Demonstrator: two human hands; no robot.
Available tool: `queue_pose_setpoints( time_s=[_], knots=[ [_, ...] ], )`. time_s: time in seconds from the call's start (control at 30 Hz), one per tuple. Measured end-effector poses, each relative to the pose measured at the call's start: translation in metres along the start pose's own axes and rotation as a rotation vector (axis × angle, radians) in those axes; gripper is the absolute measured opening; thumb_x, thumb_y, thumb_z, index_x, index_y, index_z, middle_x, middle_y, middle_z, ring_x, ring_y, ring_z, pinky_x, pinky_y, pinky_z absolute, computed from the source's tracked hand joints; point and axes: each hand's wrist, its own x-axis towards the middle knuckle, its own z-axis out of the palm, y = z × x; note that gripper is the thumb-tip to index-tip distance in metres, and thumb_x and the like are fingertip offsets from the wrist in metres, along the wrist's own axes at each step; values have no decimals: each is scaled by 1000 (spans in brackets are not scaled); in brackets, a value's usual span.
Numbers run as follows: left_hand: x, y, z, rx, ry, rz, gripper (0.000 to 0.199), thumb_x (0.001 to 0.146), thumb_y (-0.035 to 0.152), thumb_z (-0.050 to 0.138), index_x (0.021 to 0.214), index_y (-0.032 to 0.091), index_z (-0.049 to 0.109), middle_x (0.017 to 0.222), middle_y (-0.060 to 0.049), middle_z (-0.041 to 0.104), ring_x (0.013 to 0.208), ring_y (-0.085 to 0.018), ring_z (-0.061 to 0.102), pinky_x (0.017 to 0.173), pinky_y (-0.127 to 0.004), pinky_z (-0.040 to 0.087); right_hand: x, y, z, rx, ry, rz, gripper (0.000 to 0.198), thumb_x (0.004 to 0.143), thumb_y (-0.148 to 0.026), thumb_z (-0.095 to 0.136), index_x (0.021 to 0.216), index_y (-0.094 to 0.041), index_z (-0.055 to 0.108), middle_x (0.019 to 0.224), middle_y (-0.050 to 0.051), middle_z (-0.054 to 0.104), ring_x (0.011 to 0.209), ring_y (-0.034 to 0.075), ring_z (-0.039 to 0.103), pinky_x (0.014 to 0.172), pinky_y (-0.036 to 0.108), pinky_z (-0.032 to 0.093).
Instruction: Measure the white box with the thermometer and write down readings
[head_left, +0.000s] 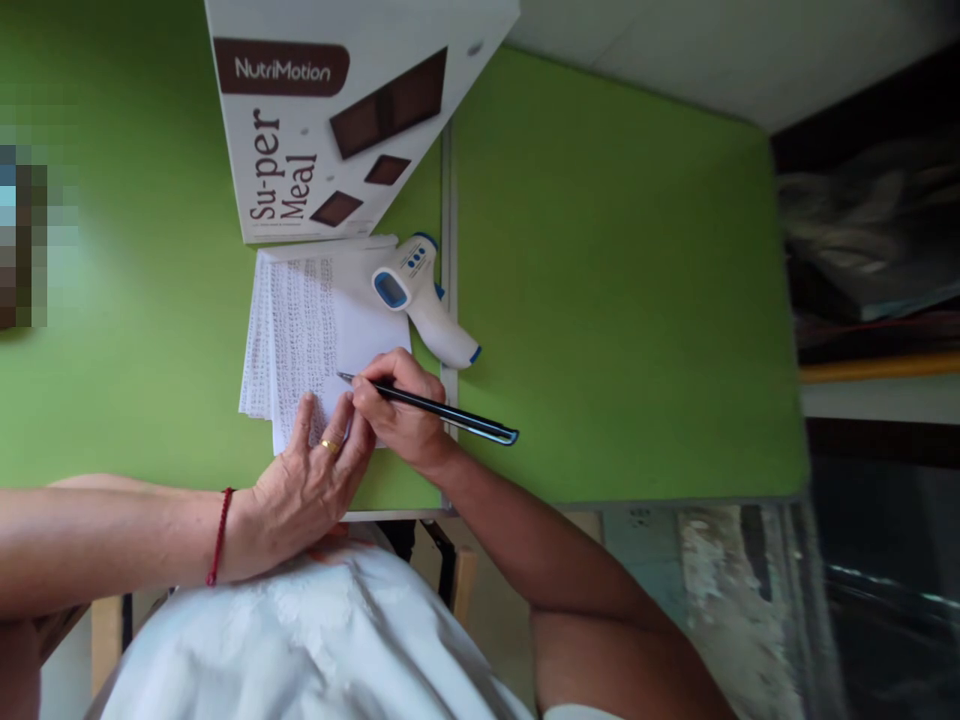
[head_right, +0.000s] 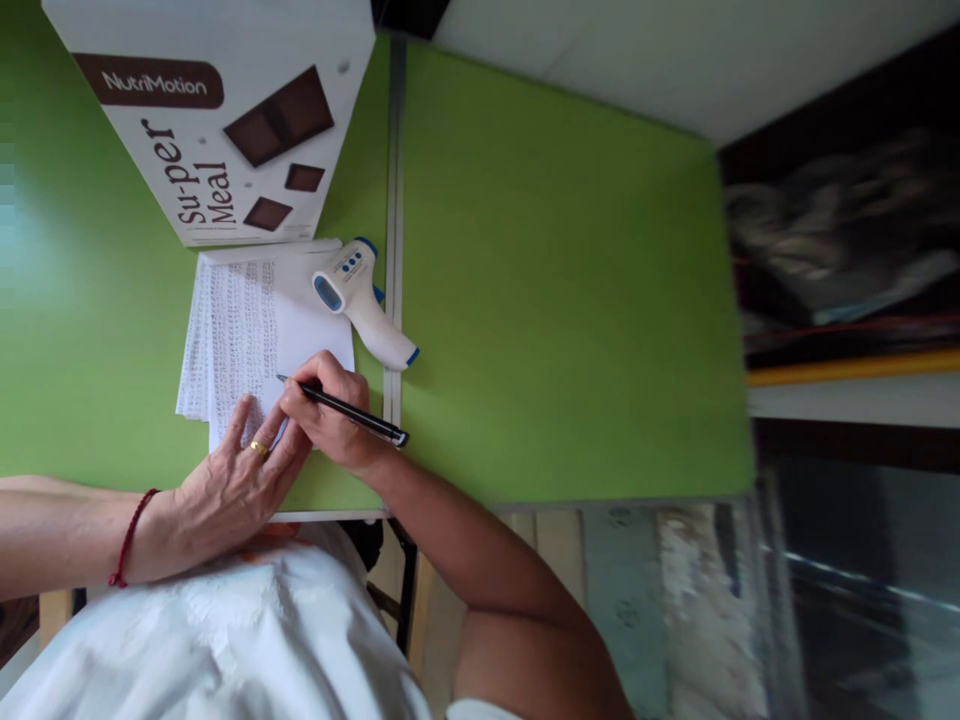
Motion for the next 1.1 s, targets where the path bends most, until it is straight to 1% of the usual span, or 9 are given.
queue_pose_setpoints(
  time_s=[0.1, 0.23, 0.33, 0.43, 0.53, 0.7, 0.97, 1.03, 1.1],
  knots=[
    [0, 0, 0, -23, -16, 8, 52, 106, 36, 43, 144, 9, 66, 154, -20, 59, 142, -39, 56, 109, -58, 58, 1, -1, 0, 11, 1, -3, 16, 91, -31, 61, 77, -26, 54, 62, -6, 61, 53, 12, 53, 54, 26, 46],
    [0, -1, 0, -27, -32, 16, 52, 105, 36, 46, 145, 10, 65, 155, -20, 58, 142, -39, 56, 108, -58, 58, 1, 0, 0, 3, -13, 27, 16, 91, -32, 59, 77, -26, 54, 62, -6, 61, 53, 12, 54, 54, 26, 47],
    [0, -1, 0, -23, -26, 19, 56, 106, 44, 44, 143, 9, 67, 155, -21, 57, 142, -40, 56, 108, -58, 59, 0, 1, 0, 13, 2, 14, 15, 91, -31, 60, 78, -26, 54, 61, -6, 61, 53, 12, 54, 53, 26, 47],
    [0, 0, 0, -19, -30, 13, 53, 105, 40, 46, 144, 11, 66, 156, -20, 56, 143, -39, 55, 109, -57, 58, -1, 1, -1, 19, 22, 0, 15, 91, -29, 61, 78, -26, 54, 61, -7, 60, 52, 12, 53, 52, 26, 46],
    [0, 0, 1, -15, -35, 8, 51, 104, 33, 47, 145, 12, 66, 156, -19, 57, 144, -38, 55, 110, -57, 57, -1, 1, -1, 17, 13, -10, 15, 90, -27, 62, 78, -26, 54, 61, -7, 60, 52, 11, 53, 52, 25, 46],
    [0, 0, 0, 15, 4, 4, 48, 102, 24, 45, 141, 12, 69, 151, -17, 62, 139, -36, 59, 106, -55, 60, 0, 0, -1, 21, 2, -19, 14, 91, -26, 63, 79, -26, 54, 62, -7, 60, 53, 12, 53, 55, 26, 46],
    [1, -1, 0, 8, -3, 11, 50, 103, 33, 48, 142, 9, 68, 152, -19, 61, 139, -38, 59, 106, -57, 60, 0, 0, -2, 41, -25, -10, 14, 89, -26, 62, 78, -26, 53, 62, -8, 59, 53, 11, 52, 54, 25, 46],
    [1, -1, 0, -13, -16, 16, 53, 103, 38, 48, 143, 9, 67, 154, -19, 59, 140, -39, 58, 107, -57, 60, -1, 0, -2, 36, -17, 1, 15, 89, -27, 62, 78, -26, 53, 61, -7, 59, 52, 12, 52, 54, 25, 47],
    [0, -1, 0, -33, -31, 16, 54, 103, 39, 51, 144, 9, 66, 155, -20, 57, 142, -39, 57, 107, -57, 59, -1, 0, -2, 22, 8, -10, 16, 91, -29, 61, 79, -26, 52, 61, -7, 58, 52, 12, 53, 53, 26, 47]
  ],
)
